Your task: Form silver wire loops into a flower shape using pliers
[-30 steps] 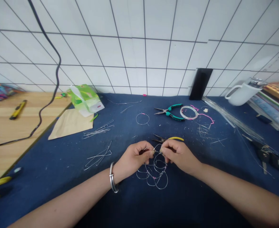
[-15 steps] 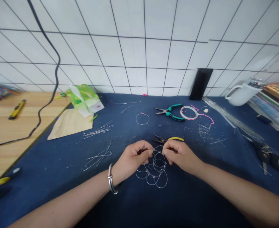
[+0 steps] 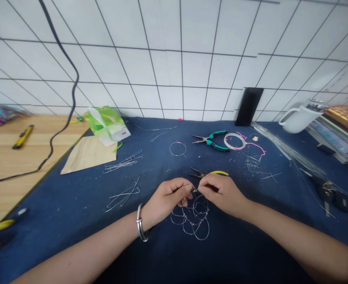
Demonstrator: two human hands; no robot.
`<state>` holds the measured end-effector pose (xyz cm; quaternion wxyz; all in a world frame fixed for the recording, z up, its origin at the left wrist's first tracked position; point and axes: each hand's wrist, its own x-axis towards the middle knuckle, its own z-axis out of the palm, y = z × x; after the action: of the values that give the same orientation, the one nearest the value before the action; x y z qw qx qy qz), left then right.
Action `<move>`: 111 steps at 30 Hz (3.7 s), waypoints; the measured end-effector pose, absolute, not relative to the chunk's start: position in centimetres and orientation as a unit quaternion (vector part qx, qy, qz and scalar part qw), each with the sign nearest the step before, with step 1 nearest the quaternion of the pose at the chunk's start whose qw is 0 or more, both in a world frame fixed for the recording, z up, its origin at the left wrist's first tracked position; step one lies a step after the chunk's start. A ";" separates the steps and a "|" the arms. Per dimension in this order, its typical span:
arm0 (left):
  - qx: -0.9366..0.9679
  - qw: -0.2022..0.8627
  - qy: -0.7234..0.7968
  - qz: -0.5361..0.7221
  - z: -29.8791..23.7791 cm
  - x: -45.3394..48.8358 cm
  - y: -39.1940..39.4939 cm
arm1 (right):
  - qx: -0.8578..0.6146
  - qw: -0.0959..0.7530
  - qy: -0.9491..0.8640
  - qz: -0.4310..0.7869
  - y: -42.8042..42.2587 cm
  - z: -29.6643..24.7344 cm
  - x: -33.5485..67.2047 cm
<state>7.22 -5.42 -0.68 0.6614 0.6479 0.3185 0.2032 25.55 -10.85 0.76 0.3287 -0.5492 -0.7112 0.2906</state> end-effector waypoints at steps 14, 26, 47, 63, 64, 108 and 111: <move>0.617 0.684 0.316 0.226 -1.0 7.1 -5.2 | -0.558 0.342 -0.707 0.269 -11.3 1.1 25.6; 0.660 0.633 0.329 0.235 -1.1 7.1 -5.3 | -0.515 0.335 -0.737 0.283 -11.1 0.4 25.6; 0.625 0.667 0.354 0.199 -1.0 7.2 -4.9 | -0.532 0.345 -0.725 0.271 -11.1 0.3 25.4; 0.596 0.702 0.334 0.201 -1.1 6.8 -4.8 | -0.559 0.346 -0.701 0.278 -11.2 0.2 25.8; 0.593 0.706 0.331 0.202 -1.2 6.8 -4.8 | -0.560 0.346 -0.699 0.280 -11.3 0.2 25.8; 0.580 0.725 0.301 0.217 -1.3 6.4 -4.0 | -0.595 0.400 -0.590 0.372 -11.5 -0.2 26.0; 0.574 0.731 0.297 0.218 -1.5 6.3 -4.0 | -0.595 0.400 -0.586 0.379 -11.5 -0.2 26.0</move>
<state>6.34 -3.99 -1.50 0.7312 0.5742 0.2966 0.2184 25.99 -11.52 -0.21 0.3996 -0.5947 -0.5858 0.3787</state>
